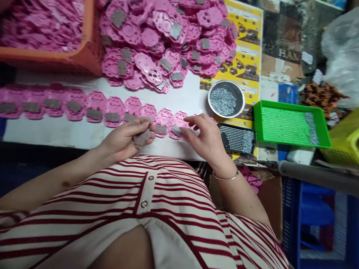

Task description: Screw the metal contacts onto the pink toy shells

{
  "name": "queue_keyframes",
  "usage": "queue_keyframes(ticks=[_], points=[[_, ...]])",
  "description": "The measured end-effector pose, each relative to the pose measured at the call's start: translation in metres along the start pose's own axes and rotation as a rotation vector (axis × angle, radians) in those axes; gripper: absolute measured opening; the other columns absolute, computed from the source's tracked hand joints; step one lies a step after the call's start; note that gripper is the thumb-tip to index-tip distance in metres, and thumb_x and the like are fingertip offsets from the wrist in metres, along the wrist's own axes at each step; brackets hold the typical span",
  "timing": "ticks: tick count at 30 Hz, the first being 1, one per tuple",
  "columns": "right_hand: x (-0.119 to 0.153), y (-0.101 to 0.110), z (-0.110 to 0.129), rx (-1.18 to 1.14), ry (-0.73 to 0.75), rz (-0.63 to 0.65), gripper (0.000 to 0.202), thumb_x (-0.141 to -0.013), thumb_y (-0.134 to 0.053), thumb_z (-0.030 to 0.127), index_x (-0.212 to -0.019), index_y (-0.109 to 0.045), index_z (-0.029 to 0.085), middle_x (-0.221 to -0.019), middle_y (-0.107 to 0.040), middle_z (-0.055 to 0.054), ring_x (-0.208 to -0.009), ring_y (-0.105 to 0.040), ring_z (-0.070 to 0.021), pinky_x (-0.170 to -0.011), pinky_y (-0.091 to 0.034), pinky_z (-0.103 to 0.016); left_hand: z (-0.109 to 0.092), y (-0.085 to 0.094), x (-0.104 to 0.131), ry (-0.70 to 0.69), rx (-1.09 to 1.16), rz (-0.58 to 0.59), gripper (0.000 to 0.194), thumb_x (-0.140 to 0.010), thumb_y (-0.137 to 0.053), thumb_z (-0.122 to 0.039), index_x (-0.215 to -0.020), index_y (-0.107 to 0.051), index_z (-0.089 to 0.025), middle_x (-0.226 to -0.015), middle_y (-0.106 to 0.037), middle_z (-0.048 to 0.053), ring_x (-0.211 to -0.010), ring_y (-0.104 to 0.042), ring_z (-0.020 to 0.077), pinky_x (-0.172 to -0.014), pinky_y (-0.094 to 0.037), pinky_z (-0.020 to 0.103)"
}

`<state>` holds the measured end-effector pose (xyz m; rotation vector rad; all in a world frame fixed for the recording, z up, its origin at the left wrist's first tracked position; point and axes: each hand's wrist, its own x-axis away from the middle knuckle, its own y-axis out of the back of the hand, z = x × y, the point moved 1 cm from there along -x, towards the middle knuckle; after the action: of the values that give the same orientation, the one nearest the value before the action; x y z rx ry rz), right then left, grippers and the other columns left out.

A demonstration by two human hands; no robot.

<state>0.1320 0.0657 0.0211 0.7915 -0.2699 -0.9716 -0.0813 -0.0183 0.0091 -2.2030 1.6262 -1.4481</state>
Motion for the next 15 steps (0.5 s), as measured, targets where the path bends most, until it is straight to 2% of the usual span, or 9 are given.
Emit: queue_keyframes(ticks=[3,8,11,13,15], points=[[-0.010,-0.020,0.025,-0.100,0.072,0.130,0.028,-0.091,-0.064,0.043,-0.104,-0.069,0.018,-0.086,-0.065,-0.005,-0.073,-0.057,-0.0144,-0.071,-0.044,-0.030,0.003,-0.001,-0.004,0.001,0.053,0.077,0.005,-0.091,-0.061,-0.016,-0.089,-0.064,-0.012,-0.081,-0.068,0.006,-0.068,-0.068,0.0131,-0.061,-0.059,0.022],[-0.019,-0.044,0.046,0.045,0.018,0.287,0.028,-0.087,-0.069,0.041,-0.105,-0.071,0.020,-0.086,-0.061,-0.004,-0.075,-0.055,-0.0159,-0.067,-0.038,-0.030,0.006,0.000,-0.002,-0.014,0.078,0.137,0.012,-0.092,-0.062,-0.023,-0.091,-0.067,-0.012,-0.083,-0.067,0.005,-0.065,-0.064,0.0121,-0.060,-0.059,0.024],[-0.020,-0.048,0.047,-0.023,-0.008,0.258,0.017,-0.088,-0.066,0.030,-0.100,-0.072,0.019,-0.085,-0.058,-0.004,-0.076,-0.054,-0.0145,-0.067,-0.038,-0.028,0.004,0.001,0.002,0.055,0.059,0.167,0.009,-0.085,-0.069,-0.015,-0.093,-0.068,-0.011,-0.082,-0.066,0.004,-0.067,-0.066,0.0123,-0.060,-0.060,0.023],[-0.019,-0.049,0.046,-0.153,-0.033,0.183,0.010,-0.086,-0.066,0.022,-0.094,-0.071,0.018,-0.084,-0.057,-0.003,-0.078,-0.054,-0.0139,-0.069,-0.041,-0.027,0.003,0.002,0.004,0.097,0.039,0.186,0.018,-0.080,-0.071,-0.009,-0.098,-0.069,-0.012,-0.086,-0.067,0.004,-0.071,-0.068,0.0123,-0.062,-0.061,0.022],[-0.016,-0.051,0.044,-0.305,-0.094,0.124,0.005,-0.085,-0.067,0.021,-0.084,-0.068,0.017,-0.081,-0.058,-0.002,-0.077,-0.054,-0.0133,-0.070,-0.043,-0.026,0.002,0.003,0.005,0.108,0.007,0.164,0.022,-0.078,-0.073,-0.005,-0.098,-0.069,-0.012,-0.088,-0.069,0.004,-0.072,-0.070,0.0128,-0.062,-0.062,0.021]])
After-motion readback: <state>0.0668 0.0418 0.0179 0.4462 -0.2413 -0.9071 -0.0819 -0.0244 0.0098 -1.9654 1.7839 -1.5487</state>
